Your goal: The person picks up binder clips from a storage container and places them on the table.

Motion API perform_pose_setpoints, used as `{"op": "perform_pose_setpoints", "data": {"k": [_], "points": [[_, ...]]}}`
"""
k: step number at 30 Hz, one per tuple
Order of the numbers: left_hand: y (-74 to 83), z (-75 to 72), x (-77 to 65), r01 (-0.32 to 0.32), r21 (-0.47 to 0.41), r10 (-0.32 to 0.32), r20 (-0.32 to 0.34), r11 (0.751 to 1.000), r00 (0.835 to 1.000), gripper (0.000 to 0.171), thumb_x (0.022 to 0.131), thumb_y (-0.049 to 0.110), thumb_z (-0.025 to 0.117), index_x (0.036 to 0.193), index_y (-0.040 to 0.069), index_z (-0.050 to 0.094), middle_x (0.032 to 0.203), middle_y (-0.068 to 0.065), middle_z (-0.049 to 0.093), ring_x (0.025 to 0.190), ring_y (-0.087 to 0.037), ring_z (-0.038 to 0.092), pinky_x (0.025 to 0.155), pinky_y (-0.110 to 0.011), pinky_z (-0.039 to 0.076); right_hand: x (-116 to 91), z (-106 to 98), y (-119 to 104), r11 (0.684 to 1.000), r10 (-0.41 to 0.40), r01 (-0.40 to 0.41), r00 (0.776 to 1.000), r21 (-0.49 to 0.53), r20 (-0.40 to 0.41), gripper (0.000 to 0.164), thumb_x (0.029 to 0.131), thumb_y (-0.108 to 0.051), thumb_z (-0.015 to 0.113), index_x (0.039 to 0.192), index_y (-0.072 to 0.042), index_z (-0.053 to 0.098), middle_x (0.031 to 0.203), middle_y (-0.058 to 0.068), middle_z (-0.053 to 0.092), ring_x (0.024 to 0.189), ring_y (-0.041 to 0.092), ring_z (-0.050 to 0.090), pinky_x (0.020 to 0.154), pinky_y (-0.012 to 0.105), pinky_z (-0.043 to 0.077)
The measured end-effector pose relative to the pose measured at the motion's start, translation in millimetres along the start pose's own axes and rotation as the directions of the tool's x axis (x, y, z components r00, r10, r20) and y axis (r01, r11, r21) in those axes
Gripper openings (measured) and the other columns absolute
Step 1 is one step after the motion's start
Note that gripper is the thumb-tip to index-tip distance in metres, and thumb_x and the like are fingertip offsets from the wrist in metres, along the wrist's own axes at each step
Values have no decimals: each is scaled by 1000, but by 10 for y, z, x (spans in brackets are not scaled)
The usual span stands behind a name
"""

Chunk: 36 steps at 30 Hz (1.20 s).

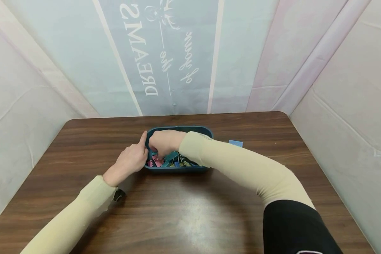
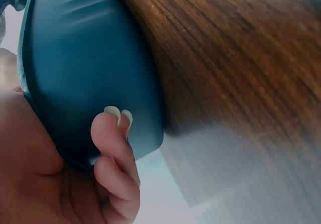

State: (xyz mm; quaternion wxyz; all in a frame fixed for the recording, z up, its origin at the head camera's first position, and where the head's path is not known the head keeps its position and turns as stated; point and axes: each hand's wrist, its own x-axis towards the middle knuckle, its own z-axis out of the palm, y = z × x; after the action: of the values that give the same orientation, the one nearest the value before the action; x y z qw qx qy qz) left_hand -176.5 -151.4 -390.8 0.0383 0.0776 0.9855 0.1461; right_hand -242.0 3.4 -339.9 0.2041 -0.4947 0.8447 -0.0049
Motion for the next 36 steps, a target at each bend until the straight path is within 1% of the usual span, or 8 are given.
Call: {"op": "perform_pose_setpoints", "data": {"k": [4,9,15,19,25,27,31,36], "points": [[1,2,1,-3,3,3,-4,1000,1000,66,103,17,42,157,-2,9,51,-6,49,38,-19,43,37,-30,28,58,94,-50,999,4,-4,1000,-34,20,17,89,-24,77,103,-15,72,86,-4,64,74,12,57,70,26,48],[6,0,11,19,-18,-19,2,1000,1000,67,103,18,44,158,0,10,53,-6,50,40,-21,46,38,-32,32,82,184,-59,999,23,-22,999,-30,30,12,92,-17,73,103,-17,70,86,-5,63,77,11,58,73,25,49],[-4,1,11,20,-11,-20,3,1000,1000,68,103,19,44,158,0,9,53,-7,50,39,-20,45,37,-31,31,75,190,-71,999,27,-26,999,-48,30,15,93,-17,72,107,-16,68,86,-4,63,77,12,59,75,25,50],[-5,10,10,8,-6,-8,-5,1000,1000,67,103,19,44,158,-1,10,52,-6,49,39,-21,45,37,-30,30,49,169,-54,1000,20,-20,1000,15,20,7,93,-15,70,98,-15,64,80,-8,64,73,9,60,71,24,49],[-7,9,3,-4,-1,4,-13,1000,1000,67,103,19,44,157,-2,11,51,-6,48,37,-20,43,37,-29,28,-31,119,-38,985,-19,19,1000,170,-1,11,93,-11,71,85,-12,63,78,-10,68,71,7,63,69,24,51],[-8,6,0,-5,0,5,-15,1000,1000,67,103,19,44,157,-3,11,50,-6,47,37,-19,41,37,-29,28,-56,105,-36,983,-37,39,999,179,-14,11,92,-11,72,84,-13,64,79,-9,68,71,7,62,69,24,50],[-7,8,0,-2,-1,2,-12,1000,1000,67,103,18,44,157,-3,11,50,-6,47,36,-18,39,37,-28,26,-96,75,-20,985,-67,76,996,153,-60,11,92,-13,73,84,-14,65,78,-7,64,71,8,60,68,24,49],[-4,23,7,14,-5,-14,-5,1000,1000,67,103,19,44,158,-2,11,50,-5,47,36,-18,38,37,-28,26,-163,39,34,978,-100,122,986,170,-134,17,93,-17,72,81,-15,60,76,-6,61,70,9,57,68,24,47]]}}
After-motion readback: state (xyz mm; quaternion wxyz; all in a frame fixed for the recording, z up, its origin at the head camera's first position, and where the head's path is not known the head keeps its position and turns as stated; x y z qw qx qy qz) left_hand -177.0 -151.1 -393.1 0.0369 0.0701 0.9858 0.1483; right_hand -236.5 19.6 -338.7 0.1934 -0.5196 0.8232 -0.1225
